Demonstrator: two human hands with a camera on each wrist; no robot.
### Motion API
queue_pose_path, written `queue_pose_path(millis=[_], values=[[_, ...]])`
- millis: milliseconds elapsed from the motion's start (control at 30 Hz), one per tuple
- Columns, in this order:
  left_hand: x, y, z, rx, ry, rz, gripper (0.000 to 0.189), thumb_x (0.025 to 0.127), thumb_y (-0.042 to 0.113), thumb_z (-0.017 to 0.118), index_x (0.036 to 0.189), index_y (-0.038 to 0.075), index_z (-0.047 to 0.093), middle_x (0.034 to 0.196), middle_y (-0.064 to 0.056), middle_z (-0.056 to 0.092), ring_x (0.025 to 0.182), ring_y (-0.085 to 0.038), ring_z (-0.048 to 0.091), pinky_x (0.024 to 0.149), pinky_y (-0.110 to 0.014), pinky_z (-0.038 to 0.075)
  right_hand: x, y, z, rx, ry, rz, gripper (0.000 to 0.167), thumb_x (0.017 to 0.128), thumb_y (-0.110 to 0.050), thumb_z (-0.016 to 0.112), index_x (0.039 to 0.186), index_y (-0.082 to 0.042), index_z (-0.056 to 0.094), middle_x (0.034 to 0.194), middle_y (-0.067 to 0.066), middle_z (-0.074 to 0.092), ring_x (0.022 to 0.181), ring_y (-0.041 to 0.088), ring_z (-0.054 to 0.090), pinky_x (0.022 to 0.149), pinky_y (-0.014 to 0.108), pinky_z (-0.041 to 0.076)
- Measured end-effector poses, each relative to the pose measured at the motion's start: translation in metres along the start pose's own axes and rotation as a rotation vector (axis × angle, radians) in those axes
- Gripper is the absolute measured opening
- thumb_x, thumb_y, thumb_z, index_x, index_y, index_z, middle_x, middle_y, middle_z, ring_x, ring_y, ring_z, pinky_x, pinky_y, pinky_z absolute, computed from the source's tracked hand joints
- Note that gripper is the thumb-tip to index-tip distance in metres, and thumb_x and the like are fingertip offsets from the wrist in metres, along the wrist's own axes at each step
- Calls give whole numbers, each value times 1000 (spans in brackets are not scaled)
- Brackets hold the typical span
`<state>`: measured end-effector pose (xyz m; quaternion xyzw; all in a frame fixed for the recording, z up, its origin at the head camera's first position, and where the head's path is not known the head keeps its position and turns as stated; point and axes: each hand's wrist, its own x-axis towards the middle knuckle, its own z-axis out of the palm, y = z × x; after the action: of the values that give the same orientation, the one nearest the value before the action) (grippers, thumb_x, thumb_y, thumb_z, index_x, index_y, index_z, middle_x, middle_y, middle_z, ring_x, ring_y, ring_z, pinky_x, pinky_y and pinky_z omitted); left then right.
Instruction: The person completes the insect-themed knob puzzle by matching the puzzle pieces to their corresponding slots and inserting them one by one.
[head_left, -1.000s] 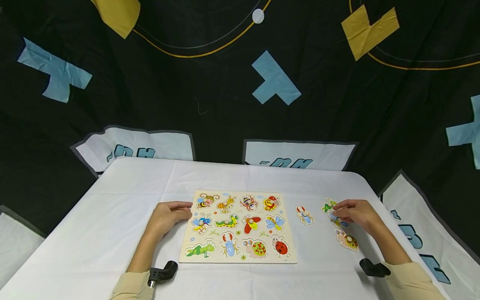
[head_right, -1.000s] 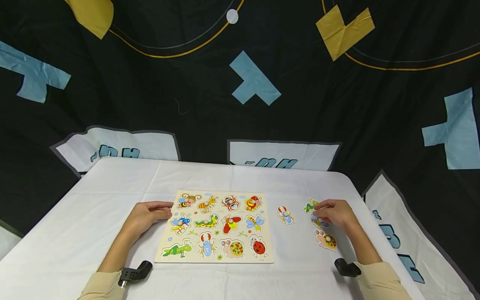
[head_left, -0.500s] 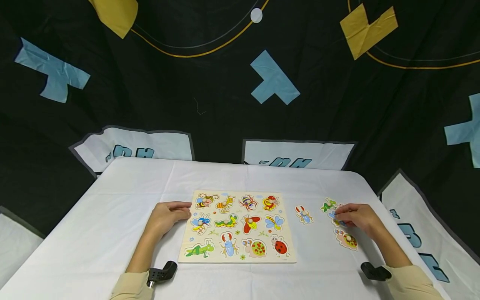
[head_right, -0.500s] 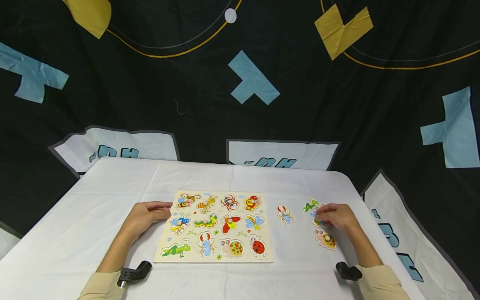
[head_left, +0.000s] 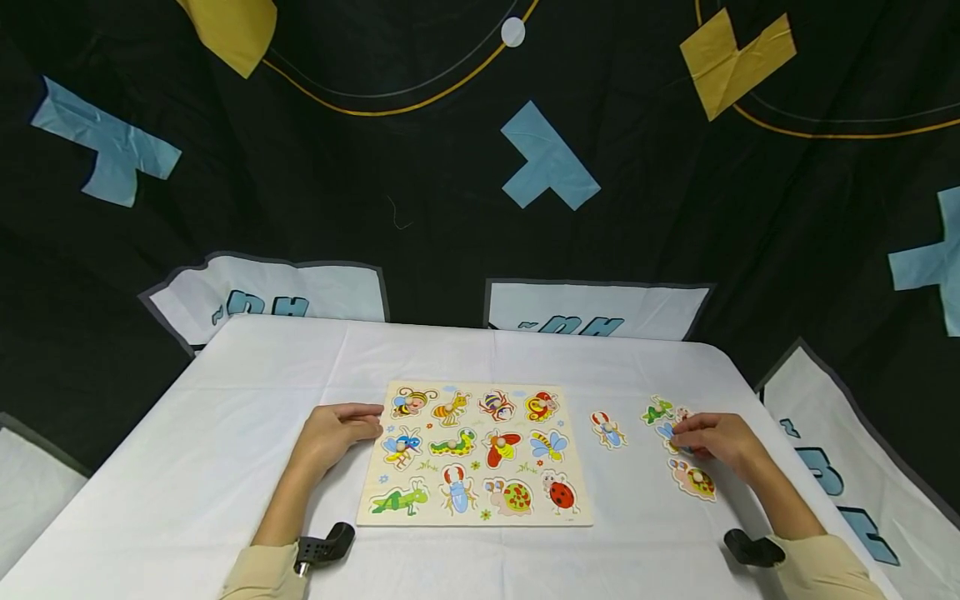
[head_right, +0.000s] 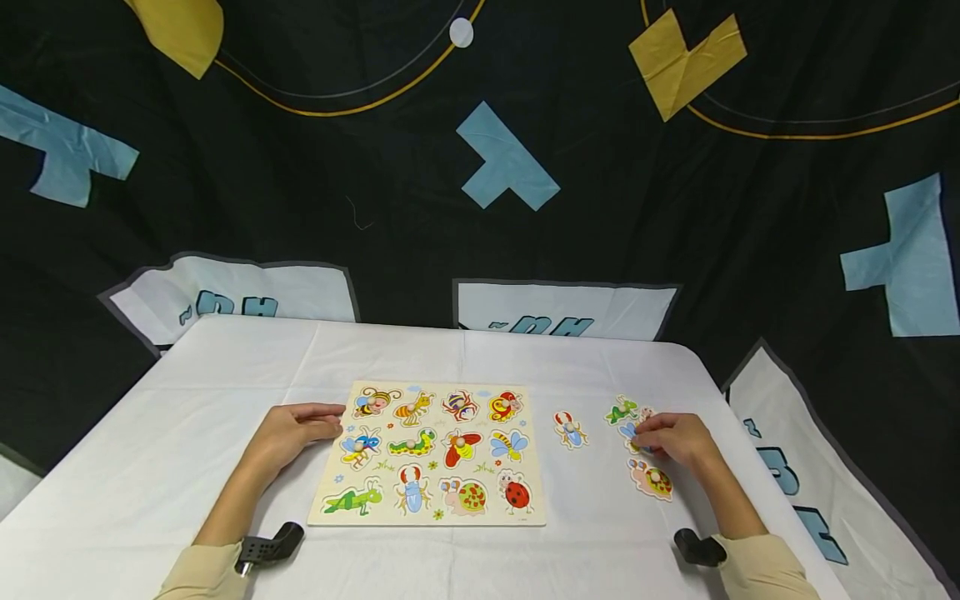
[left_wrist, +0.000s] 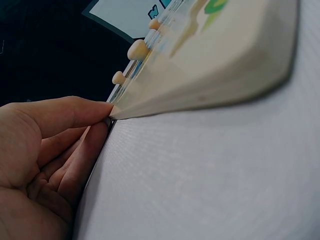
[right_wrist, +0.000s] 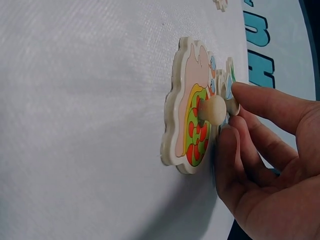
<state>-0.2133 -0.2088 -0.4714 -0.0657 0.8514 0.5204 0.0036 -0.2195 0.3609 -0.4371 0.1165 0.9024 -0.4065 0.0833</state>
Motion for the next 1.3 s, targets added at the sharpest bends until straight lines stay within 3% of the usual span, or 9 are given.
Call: queue_pose_path(millis=[600, 867, 1300], values=[[0, 0, 0, 18, 9, -2, 38, 84, 22, 81, 120, 10, 76, 99, -1, 79, 95, -7, 67, 92, -30, 45, 2, 6, 2, 16, 4, 17, 28, 85, -22, 79, 104, -2, 75, 100, 10, 68, 85, 21, 55, 66, 28, 49], [0, 0, 0, 11, 5, 13, 38, 84, 20, 81, 119, 9, 76, 97, 0, 79, 92, -5, 67, 87, -24, 46, 1, 7, 2, 27, 9, 21, 26, 85, -21, 79, 103, -2, 75, 100, 10, 68, 85, 21, 55, 66, 28, 48], [0, 0, 1, 12, 8, 5, 38, 84, 20, 81, 120, 9, 76, 98, 0, 79, 93, -6, 67, 88, -26, 46, 1, 6, 1, 38, 11, 34, 27, 84, -21, 80, 103, -2, 76, 101, 11, 67, 86, 22, 55, 66, 28, 49]])
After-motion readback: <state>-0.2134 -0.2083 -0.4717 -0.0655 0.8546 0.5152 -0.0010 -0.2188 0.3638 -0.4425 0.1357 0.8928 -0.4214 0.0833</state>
